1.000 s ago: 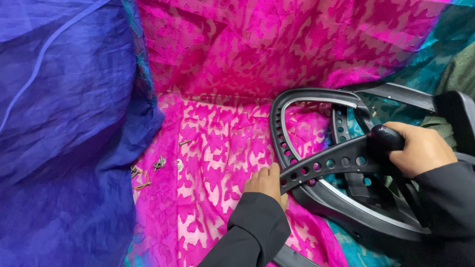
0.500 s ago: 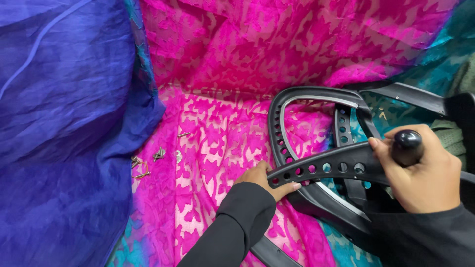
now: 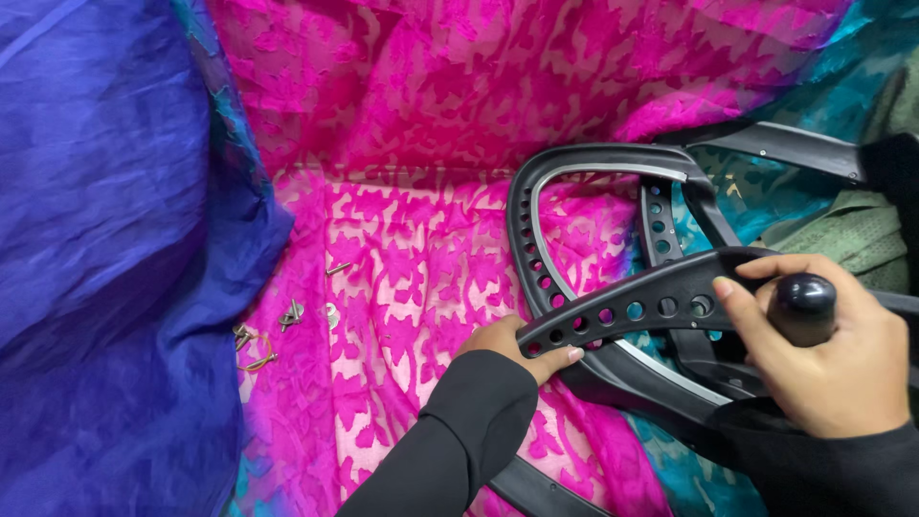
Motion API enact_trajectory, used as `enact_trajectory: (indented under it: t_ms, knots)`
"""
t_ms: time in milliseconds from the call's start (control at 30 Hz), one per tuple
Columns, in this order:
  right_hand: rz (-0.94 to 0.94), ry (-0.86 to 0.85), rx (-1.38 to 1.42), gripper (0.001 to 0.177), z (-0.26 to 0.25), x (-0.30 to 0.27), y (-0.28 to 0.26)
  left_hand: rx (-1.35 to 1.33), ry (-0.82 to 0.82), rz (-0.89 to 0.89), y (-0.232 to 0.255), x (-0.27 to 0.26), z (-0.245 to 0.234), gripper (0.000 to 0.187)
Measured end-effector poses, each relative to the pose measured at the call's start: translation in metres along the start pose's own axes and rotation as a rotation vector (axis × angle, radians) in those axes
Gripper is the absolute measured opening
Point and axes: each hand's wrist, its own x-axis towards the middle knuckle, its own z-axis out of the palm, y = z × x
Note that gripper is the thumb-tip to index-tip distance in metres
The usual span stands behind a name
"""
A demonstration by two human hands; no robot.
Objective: The person uses a screwdriver to drive screws into black plastic chair frame parts laid on a fabric-covered surface, aligning the frame pieces and tightening screws one at a time while holding the parts steady with the other hand.
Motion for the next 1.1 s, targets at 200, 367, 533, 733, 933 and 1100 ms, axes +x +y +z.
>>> enact_trajectory:
  t_ms: [200, 367, 533, 733, 933, 1100]
  knots:
    - [0.233, -0.490, -0.966, 0.087, -0.008, 0.026, 0.038, 0.074, -0.132, 0.041, -0.004, 0.012, -0.010, 0.076]
    - [0.215, -0.248, -0.779, 0.094, 0.011, 0.001, 0.057, 0.108, -0.083, 0.040, -0.007, 0.009, -0.009, 0.081]
    - [0.114, -0.224, -0.655, 0.055, 0.020, -0.012, 0.032, 0.105, -0.035, 0.040, -0.005, 0.003, -0.009, 0.082]
    - [0.005, -0.176, -0.452, 0.040, 0.014, -0.013, -0.013, 0.108, -0.006, 0.026, -0.007, 0.001, -0.007, 0.081]
    - [-0.144, -0.163, -0.334, 0.044, 0.023, -0.003, -0.009, -0.120, -0.086, 0.030, -0.021, 0.023, 0.001, 0.072]
    - [-0.114, -0.143, -0.474, 0.062, 0.046, 0.001, 0.007, -0.063, -0.176, 0.039, -0.035, 0.038, 0.006, 0.073]
